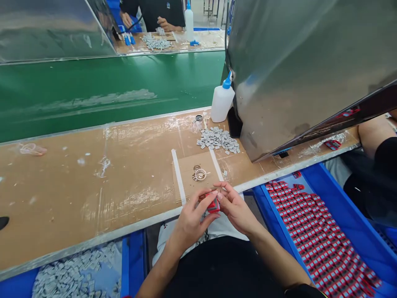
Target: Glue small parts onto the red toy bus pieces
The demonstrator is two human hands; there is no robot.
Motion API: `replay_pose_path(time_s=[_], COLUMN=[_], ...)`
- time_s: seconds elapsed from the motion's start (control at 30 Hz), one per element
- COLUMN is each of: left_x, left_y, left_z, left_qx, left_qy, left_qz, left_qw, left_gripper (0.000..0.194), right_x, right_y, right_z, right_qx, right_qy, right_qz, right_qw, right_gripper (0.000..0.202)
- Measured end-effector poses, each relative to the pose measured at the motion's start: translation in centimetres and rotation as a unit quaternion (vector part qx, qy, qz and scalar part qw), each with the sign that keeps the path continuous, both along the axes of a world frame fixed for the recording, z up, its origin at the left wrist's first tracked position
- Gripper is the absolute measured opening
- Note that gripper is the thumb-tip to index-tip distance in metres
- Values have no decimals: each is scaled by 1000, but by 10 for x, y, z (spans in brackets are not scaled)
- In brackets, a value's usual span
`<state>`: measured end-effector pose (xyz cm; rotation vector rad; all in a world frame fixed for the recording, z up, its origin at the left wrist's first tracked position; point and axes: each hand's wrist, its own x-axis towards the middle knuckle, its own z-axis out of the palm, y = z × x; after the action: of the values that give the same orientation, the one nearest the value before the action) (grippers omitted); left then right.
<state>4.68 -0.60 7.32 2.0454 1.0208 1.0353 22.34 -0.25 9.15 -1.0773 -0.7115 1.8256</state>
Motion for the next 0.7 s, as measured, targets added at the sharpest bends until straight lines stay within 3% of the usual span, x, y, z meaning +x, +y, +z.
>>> replay_pose_path(time_s=[0.13,0.23,0.37,0.47,0.6,0.7], left_x=[-1,-6,-13,-15,-15,-15], left_y=[-5,-1,13,21,21,21], left_z=[-9,-16,-24,-28,-32,-30], left_qx=[-73,-153,-129,-127,-214,-244], left_qy=[-60,-108,-123,-125,-144,-156], left_qz=[39,51,36,25,48,54], left_qw=[995,981,983,984,965,956], left_gripper=[41,41,29,28,40,38], right_x=[-1,7,15,11,2,-2], right_y=[-3,5,28,43,57,64], right_z=[-2,-9,-22,-27,-28,-27], right_qx=[61,109,153,184,215,246], right_qy=[-43,-131,-246,-278,-300,-329], right_qz=[22,21,-45,-41,-22,-11], right_qw=[997,985,956,942,929,912], right_gripper=[42,36,36,40,30,21])
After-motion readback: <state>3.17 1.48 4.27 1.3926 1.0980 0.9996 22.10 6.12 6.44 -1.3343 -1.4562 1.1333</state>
